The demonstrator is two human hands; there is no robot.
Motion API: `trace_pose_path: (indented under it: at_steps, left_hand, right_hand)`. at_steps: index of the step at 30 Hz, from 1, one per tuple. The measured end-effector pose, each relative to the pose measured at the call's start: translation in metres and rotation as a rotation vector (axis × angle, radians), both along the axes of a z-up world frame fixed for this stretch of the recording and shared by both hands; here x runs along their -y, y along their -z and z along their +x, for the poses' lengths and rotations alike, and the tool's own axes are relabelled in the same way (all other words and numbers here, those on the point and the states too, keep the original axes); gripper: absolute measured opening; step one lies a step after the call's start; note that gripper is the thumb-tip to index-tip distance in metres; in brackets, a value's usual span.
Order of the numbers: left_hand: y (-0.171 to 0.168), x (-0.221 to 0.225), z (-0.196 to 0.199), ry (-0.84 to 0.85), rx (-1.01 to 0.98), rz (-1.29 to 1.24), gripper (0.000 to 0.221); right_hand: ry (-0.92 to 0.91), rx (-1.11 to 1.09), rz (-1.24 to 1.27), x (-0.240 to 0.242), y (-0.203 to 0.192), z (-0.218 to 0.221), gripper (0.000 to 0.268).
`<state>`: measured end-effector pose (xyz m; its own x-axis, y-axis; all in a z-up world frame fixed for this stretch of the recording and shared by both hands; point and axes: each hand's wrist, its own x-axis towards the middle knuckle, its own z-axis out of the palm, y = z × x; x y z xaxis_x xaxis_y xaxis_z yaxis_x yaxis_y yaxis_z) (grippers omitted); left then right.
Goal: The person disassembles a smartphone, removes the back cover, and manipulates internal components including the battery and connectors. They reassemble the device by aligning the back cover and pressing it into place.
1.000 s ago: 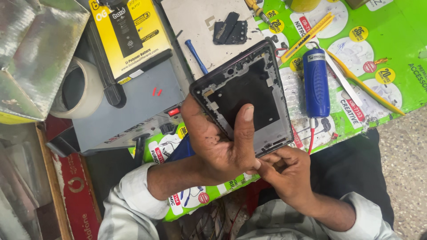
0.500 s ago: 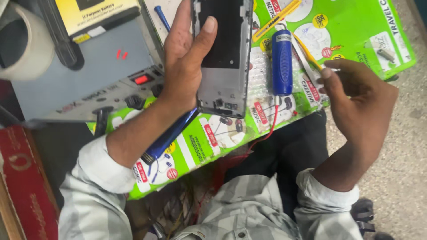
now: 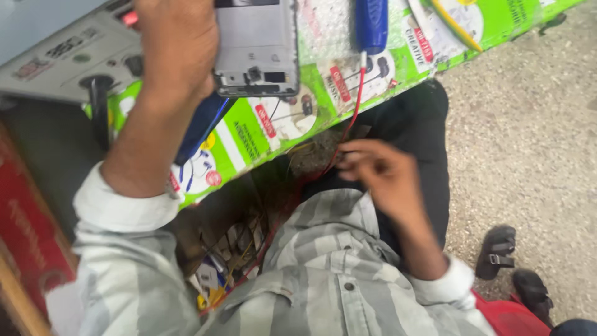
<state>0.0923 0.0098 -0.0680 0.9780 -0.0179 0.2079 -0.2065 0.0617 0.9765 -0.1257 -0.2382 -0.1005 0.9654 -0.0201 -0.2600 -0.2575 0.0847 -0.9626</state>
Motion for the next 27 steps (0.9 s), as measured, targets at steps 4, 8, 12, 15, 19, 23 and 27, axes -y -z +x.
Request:
trace_pose_path:
  at_steps: [4, 8, 12, 15, 19, 23, 27]
  left_hand:
    - [-0.012, 0.009, -0.018, -0.001, 0.017, -0.083, 0.013]
    - [-0.019, 0.029, -0.031, 0.131, -0.063, -0.372, 0.015]
    - [-0.029, 0.040, -0.035, 0.228, -0.050, -0.375, 0.014]
    - [-0.031, 0.039, -0.037, 0.220, -0.003, -0.377, 0.013]
    - [-0.034, 0.034, -0.038, 0.298, 0.000, -0.398, 0.009]
    - [-0.035, 0.035, -0.042, 0.278, 0.034, -0.378, 0.011]
    - [-0.037, 0.036, -0.045, 0.300, 0.046, -0.380, 0.010]
  right_hand:
    - [-0.014, 0.060, -0.025, -0.063, 0.057, 0.002, 0.035]
    - [0.072, -0.080, -0.240, -0.074, 0.083, 0.015, 0.027]
    - [0.135, -0.049, -0.282, -0.080, 0.096, 0.041, 0.029]
    - [0.137, -0.048, -0.261, -0.082, 0.104, 0.049, 0.026]
    - [0.156, 0.135, -0.398, -0.078, 0.110, 0.058, 0.028]
    - [0.084, 0.407, -0.816, -0.083, 0.112, 0.067, 0.022]
    - [0.002, 0.176, -0.973, -0.075, 0.109, 0.067, 0.022]
